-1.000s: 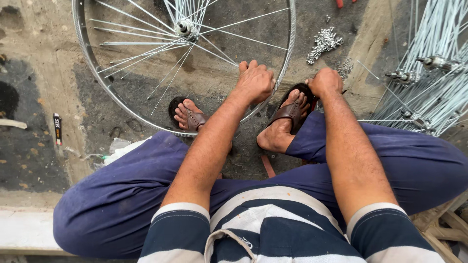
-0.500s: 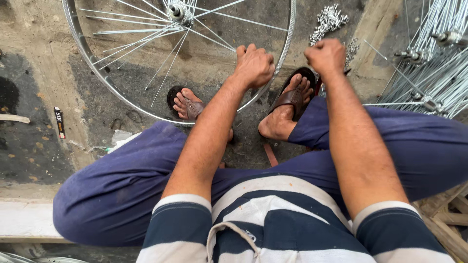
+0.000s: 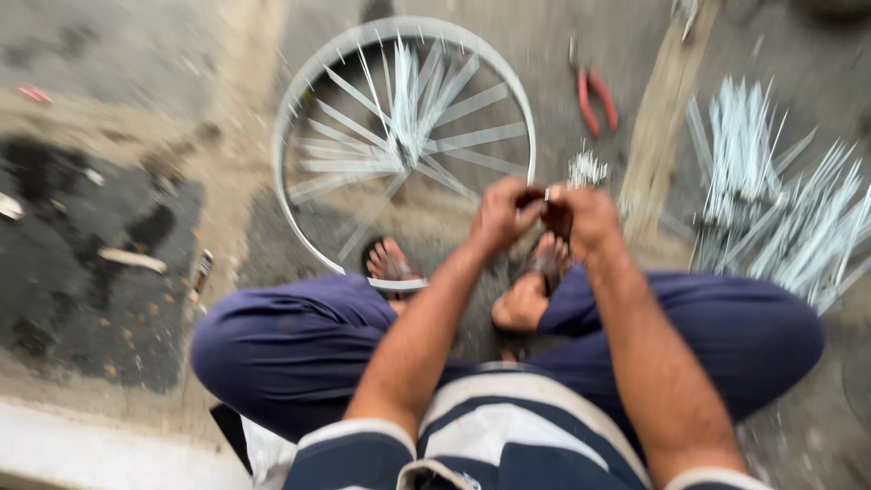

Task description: The person sits on the floor and installs spokes into a bicycle wheel rim, securing them with nipples. The person repeatedly picks up spokes and nipples, inserts the spoke ends into the rim, and tightens the nipples by hand.

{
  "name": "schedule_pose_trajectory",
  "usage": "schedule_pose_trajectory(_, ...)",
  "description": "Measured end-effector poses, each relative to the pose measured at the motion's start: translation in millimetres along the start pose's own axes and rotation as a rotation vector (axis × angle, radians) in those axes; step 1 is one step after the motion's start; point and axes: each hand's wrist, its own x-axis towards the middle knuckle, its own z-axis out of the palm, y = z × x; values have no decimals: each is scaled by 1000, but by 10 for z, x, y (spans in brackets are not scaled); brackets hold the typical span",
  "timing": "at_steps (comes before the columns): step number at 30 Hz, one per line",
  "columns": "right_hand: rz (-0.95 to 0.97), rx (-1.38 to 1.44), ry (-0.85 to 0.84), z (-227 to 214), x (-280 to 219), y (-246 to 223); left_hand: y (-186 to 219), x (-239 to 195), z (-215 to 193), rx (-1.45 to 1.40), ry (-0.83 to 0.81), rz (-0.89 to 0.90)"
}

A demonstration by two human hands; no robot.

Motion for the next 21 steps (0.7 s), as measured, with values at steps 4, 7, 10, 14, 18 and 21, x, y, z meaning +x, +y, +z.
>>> schedule_pose_trajectory(4,-105,32,29,149,-195,171,564,-333,-62,237,152,77)
schedule_pose_trajectory(7,-145,-9,78,259,-282,256,817,-507,2,203,303,43)
schedule_pose_trajectory(10,-195,19,75,302,-344,326,887,-605,27,149,381,40)
schedule_pose_trajectory(14,-291,-77,93,234,-404,444,740,-681,-35,33,328,-84)
schedule_pose_trajectory(18,-319,-224,-58,217,-489,541,534,-793,-103,51,180,-165)
schedule_pose_trajectory(21,-250,-313,-85,269,-532,537,419,-843,-130,-59,137,-273)
